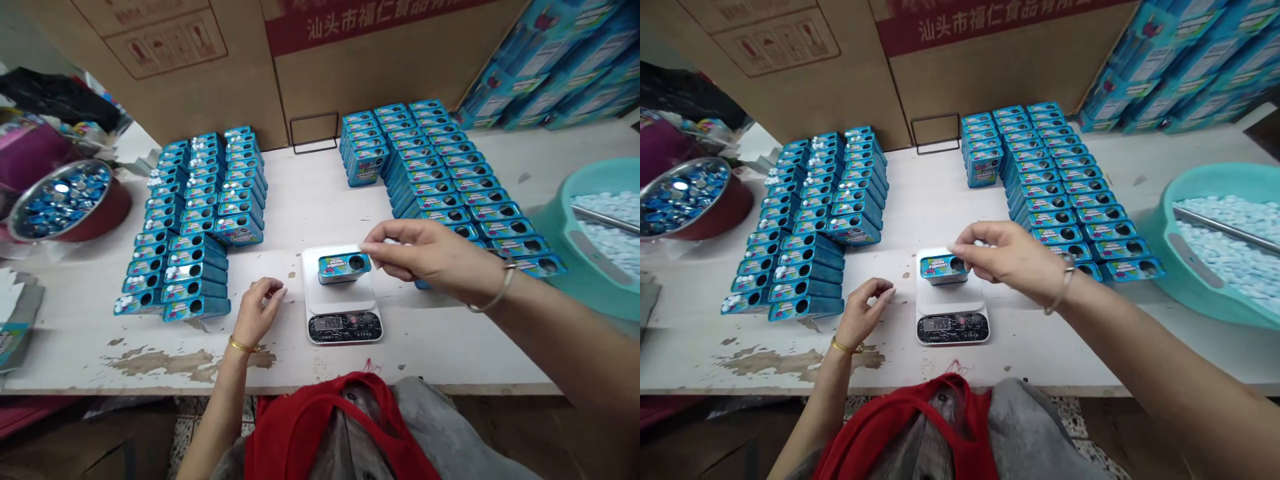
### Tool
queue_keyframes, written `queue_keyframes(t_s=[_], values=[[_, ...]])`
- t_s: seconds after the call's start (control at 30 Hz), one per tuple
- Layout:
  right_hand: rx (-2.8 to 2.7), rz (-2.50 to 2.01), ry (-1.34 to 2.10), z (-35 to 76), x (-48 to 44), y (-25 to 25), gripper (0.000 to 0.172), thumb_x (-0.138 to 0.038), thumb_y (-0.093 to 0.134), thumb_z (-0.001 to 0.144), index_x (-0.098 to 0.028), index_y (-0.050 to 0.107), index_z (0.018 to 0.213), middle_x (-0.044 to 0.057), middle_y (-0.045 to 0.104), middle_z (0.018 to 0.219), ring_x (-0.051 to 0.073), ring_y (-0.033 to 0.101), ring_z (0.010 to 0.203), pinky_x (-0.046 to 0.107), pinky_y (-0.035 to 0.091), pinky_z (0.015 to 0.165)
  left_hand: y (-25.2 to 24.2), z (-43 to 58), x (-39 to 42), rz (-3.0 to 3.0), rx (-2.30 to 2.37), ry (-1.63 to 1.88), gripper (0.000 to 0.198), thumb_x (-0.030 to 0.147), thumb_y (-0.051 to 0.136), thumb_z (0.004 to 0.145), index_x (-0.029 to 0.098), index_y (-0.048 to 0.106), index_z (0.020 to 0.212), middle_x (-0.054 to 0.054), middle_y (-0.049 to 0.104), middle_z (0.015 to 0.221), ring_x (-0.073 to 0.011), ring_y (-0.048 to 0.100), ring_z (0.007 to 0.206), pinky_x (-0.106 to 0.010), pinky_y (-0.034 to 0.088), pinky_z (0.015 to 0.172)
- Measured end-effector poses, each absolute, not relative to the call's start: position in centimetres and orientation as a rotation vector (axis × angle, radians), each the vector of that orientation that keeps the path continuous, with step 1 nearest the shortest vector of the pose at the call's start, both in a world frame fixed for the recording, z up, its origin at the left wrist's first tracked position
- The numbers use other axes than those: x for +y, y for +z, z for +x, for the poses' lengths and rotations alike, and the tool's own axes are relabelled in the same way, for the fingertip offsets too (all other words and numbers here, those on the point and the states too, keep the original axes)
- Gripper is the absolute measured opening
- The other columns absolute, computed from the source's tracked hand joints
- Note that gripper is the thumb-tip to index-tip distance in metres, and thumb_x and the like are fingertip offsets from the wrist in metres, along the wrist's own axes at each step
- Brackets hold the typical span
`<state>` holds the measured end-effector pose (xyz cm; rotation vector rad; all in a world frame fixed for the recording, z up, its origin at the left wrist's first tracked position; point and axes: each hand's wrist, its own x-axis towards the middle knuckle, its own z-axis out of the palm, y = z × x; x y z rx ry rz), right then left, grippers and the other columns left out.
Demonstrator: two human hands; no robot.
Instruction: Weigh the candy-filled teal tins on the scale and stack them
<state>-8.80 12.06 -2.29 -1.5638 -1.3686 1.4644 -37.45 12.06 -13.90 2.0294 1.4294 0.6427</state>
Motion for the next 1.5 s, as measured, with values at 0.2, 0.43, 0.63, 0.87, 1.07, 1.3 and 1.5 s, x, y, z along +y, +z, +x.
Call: queue_keyframes(t_s=[0.2,0.43,0.63,0.87,1.07,1.3,1.5], values=[[-0.517,-1.496,1.702,-6.1,8.4,-5.5,0.018,-0.026,0.075,0.064,-0.019,0.068,0.080,0.004,0.061,0.089,0.009,0.054,0.070,0.018,0.050,0.061,-15.1,-38.0,12.1,2.000,1.451,0.613,0.015,0.032,0.052,0.086,0.019,0.059,0.083,-0.002,0.062,0.081,-0.0137,0.054,0.074,-0.026,0.043,0.070],[-0.562,-1.585,1.713,-6.1,6.7,-6.7,0.032,-0.036,0.081,0.057,-0.017,0.067,0.079,0.003,0.061,0.076,0.008,0.051,0.060,0.020,0.046,0.053,-16.0,-38.1,12.0,1.989,1.449,0.613,0.014,0.030,0.051,0.085,0.018,0.059,0.082,-0.001,0.060,0.078,-0.0130,0.054,0.074,-0.024,0.043,0.067],[-1.167,-1.593,1.499,-8.1,9.2,-4.4,0.030,-0.042,0.065,0.074,-0.017,0.064,0.089,-0.001,0.057,0.060,0.008,0.045,0.050,0.023,0.034,0.045,-16.6,-38.2,11.9,1.982,1.483,0.621,0.014,0.030,0.051,0.085,0.019,0.058,0.083,0.000,0.059,0.079,-0.0126,0.053,0.072,-0.024,0.044,0.066],[-1.849,-1.593,1.004,-9.7,11.6,-4.0,0.019,-0.025,0.056,0.081,-0.018,0.065,0.096,0.005,0.066,0.084,0.015,0.060,0.070,0.030,0.047,0.067,-16.9,-38.2,11.9,1.967,1.481,0.644,0.014,0.031,0.051,0.086,0.019,0.057,0.083,0.000,0.058,0.080,-0.0130,0.053,0.075,-0.025,0.043,0.067],[-2.013,-1.526,0.823,-9.9,11.7,-4.5,0.017,-0.021,0.054,0.083,-0.019,0.066,0.095,0.008,0.066,0.094,0.019,0.061,0.086,0.034,0.047,0.079,-17.2,-38.2,11.9,1.951,1.486,0.663,0.015,0.033,0.051,0.086,0.020,0.057,0.083,-0.001,0.058,0.080,-0.0133,0.053,0.074,-0.025,0.043,0.066],[-1.390,-1.483,1.207,-9.4,11.4,-3.6,0.013,-0.029,0.058,0.082,-0.018,0.064,0.086,0.000,0.059,0.070,0.008,0.044,0.049,0.024,0.038,0.047,-17.5,-38.1,11.8,1.940,1.502,0.678,0.015,0.032,0.051,0.086,0.019,0.057,0.083,-0.001,0.058,0.080,-0.0129,0.052,0.073,-0.025,0.043,0.065],[-0.457,-1.339,1.628,-6.9,8.2,-6.0,0.013,-0.028,0.061,0.079,-0.021,0.063,0.090,0.003,0.058,0.084,0.011,0.055,0.072,0.020,0.047,0.056,-17.6,-38.1,11.8,1.922,1.506,0.661,0.015,0.033,0.050,0.086,0.019,0.057,0.083,-0.001,0.058,0.080,-0.0124,0.051,0.071,-0.025,0.043,0.065]])
